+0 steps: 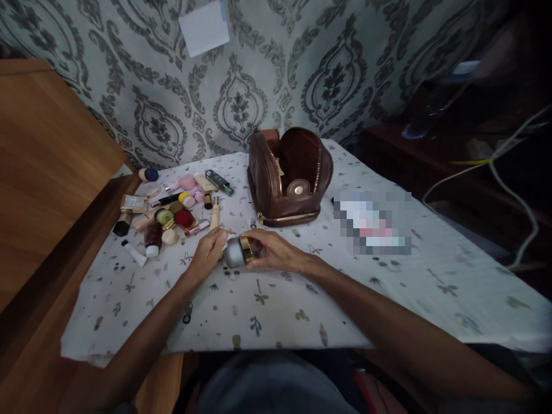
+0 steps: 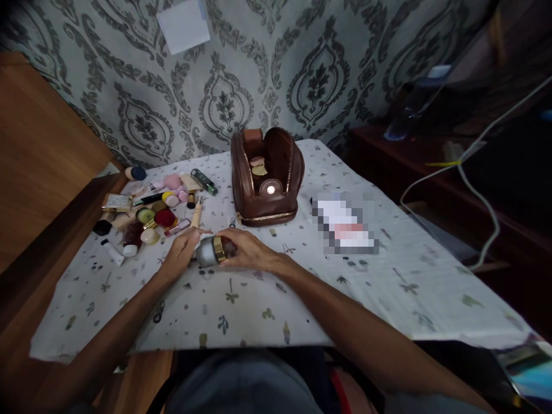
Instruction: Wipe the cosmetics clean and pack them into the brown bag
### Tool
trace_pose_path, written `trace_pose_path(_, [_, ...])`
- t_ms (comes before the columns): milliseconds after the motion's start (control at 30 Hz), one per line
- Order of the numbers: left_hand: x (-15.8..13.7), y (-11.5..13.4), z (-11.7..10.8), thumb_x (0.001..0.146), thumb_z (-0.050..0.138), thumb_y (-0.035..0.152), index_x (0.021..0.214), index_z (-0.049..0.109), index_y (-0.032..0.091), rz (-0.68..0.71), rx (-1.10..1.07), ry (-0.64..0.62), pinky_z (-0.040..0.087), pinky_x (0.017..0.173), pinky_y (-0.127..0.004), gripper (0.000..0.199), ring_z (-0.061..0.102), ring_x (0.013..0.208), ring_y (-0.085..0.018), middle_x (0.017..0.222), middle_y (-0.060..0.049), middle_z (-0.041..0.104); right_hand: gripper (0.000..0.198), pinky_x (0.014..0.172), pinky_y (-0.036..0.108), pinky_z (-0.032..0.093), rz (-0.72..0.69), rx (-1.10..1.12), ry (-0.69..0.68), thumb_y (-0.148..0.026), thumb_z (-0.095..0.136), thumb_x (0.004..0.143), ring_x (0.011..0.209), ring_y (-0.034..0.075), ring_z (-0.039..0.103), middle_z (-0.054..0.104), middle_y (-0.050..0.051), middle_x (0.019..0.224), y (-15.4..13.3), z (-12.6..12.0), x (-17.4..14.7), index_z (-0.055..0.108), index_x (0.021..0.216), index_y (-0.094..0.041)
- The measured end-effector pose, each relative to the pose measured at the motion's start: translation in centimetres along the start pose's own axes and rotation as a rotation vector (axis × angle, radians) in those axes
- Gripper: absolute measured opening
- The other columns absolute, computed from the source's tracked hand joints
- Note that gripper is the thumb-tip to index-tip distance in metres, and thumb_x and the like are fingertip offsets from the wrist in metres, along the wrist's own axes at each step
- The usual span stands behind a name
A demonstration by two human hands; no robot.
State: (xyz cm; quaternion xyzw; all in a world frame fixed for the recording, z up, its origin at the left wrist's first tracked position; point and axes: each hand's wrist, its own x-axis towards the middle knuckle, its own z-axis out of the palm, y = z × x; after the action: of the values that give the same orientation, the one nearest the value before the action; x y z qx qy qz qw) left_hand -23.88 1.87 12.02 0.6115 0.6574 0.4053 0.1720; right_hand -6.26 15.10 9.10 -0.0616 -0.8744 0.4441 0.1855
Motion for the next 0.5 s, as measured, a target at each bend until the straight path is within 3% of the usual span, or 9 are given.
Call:
trace_pose_path(167, [-0.3,-0.8,-0.8,0.094,0.027,0.066,0.096,0.063,0.016,0.031,0.011,-0.134,0.043,0.083,-0.034,0.061,0.057,0.089,-0.023,0.093,-0.008,0.061,0.062,0.079,0.034,0.053,-0.030,0.040,-0.006,-0.028,0.082,0.072,0.085,0.017,0.060,0.063,0.006,0.105,-0.1,0.0,0.0,0.056,0.127,-0.018])
trace_pose_path(267, [-0.6,-1.4,-1.3,0.077,0.053,0.076,0.112,0.059,0.017,0.030,0.036,-0.247,0.043,0.089,-0.037,0.069,0.057,0.099,-0.027,0.107,-0.009,0.061,0.058,0.077,0.034,0.054,-0.035,0.101,0.003,-0.030,0.082,0.072,0.083,0.016,0.060,0.063,0.005,0.103,0.0,0.1,0.0,0.057,0.124,-0.019])
trace_pose_path(367, [-0.9,-1.7,-1.5,0.059,0.080,0.063,0.126,0.051,0.021,-0.011,0.093,-0.265,0.043,0.094,-0.040,0.084,0.056,0.110,-0.031,0.121,-0.010,0.059,0.059,0.080,0.034,0.054,-0.032,0.187,0.019,-0.030,0.082,0.071,0.086,0.016,0.061,0.063,0.004,0.104,0.2,0.3,0.0,0.057,0.124,-0.020])
trace_pose_path(500, [-1.1,-1.5,-1.2,0.057,0.086,0.047,0.129,0.048,0.021,0.003,0.132,-0.240,0.044,0.097,-0.043,0.085,0.055,0.116,-0.032,0.126,-0.011,0.058,0.060,0.081,0.035,0.055,0.019,0.305,0.025,-0.032,0.084,0.067,0.088,0.017,0.062,0.064,0.004,0.105,0.5,0.6,0.0,0.060,0.121,-0.021])
